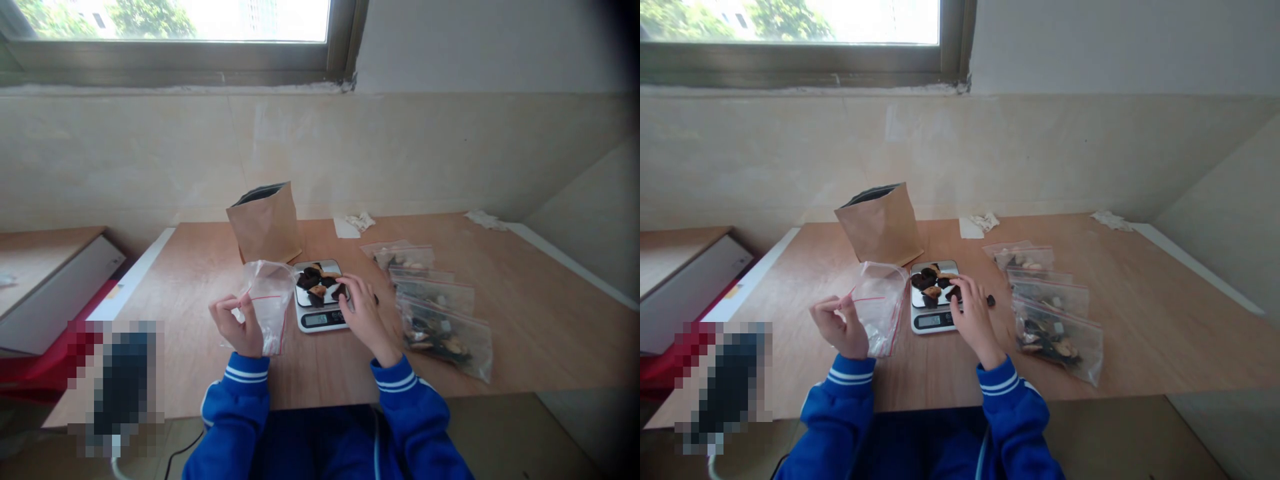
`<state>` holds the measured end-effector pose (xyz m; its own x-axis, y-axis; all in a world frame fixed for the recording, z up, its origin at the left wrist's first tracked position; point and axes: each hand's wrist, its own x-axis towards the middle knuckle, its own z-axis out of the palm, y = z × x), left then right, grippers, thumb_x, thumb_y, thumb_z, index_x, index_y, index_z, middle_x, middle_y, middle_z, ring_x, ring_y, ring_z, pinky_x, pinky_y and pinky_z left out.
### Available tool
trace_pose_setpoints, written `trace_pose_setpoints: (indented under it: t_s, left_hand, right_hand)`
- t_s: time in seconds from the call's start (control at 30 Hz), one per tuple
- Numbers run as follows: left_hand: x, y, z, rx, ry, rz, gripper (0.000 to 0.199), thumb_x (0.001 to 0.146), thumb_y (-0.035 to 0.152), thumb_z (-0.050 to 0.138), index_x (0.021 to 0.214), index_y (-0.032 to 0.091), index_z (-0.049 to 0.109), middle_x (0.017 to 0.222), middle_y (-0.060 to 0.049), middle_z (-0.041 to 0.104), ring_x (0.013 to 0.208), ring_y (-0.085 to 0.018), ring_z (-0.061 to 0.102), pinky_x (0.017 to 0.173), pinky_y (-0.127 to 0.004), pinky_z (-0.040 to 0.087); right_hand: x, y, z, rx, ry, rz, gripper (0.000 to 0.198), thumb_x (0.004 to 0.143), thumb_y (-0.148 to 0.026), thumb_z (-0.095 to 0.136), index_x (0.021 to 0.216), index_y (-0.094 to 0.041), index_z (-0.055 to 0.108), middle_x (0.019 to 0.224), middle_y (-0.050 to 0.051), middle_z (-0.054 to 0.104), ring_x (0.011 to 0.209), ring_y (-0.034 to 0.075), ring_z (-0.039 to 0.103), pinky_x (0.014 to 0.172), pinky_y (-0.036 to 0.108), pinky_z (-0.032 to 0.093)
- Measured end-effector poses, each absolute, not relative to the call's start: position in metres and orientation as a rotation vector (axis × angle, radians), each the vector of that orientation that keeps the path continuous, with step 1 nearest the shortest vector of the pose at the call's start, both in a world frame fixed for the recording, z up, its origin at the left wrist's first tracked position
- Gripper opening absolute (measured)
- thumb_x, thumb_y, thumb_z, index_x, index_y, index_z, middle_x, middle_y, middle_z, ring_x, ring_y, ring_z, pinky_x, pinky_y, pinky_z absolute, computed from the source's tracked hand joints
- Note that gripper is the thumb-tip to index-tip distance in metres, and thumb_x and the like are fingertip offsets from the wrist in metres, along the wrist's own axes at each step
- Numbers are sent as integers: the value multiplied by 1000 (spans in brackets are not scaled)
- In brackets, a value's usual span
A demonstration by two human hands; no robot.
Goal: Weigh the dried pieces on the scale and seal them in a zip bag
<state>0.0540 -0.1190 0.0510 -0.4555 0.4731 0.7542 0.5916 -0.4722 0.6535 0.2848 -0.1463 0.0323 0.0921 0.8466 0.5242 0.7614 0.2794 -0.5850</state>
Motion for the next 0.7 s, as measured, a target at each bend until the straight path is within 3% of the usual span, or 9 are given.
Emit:
trace_pose_setpoints:
  t_s: [0.1,0.27,0.53,0.7]
  left_hand:
    - [66,-107,47,-1538,-1599,-2173,21,92,33,47,77,21,40,92,-5,53,93,-19,55,85,-38,44]
    - [80,-100,36,-1755,-1658,-2347,14,96,33,38,87,23,35,118,-14,59,113,-22,58,94,-43,46]
    - [77,-98,16,-1782,-1466,-2536,13,95,32,41,88,22,36,121,-17,64,116,-25,61,97,-51,45]
    - [77,-97,10,-1876,-1339,-2565,12,93,30,46,91,20,39,123,-19,63,120,-28,59,98,-54,44]
  right_hand:
    - [293,-142,22,-1528,-1783,115,28,89,-19,47,115,-18,58,123,13,59,115,27,50,98,45,40]
    - [298,-138,20,-1596,-1803,100,19,89,-28,55,104,-20,64,106,10,64,103,27,55,90,44,43]
    - [284,-129,61,-1363,-1448,231,25,88,-42,60,99,-20,65,96,7,63,88,20,61,79,34,50]
    - [237,-117,107,-1153,-1567,444,24,88,-41,62,100,-22,66,98,5,62,89,17,61,76,29,51]
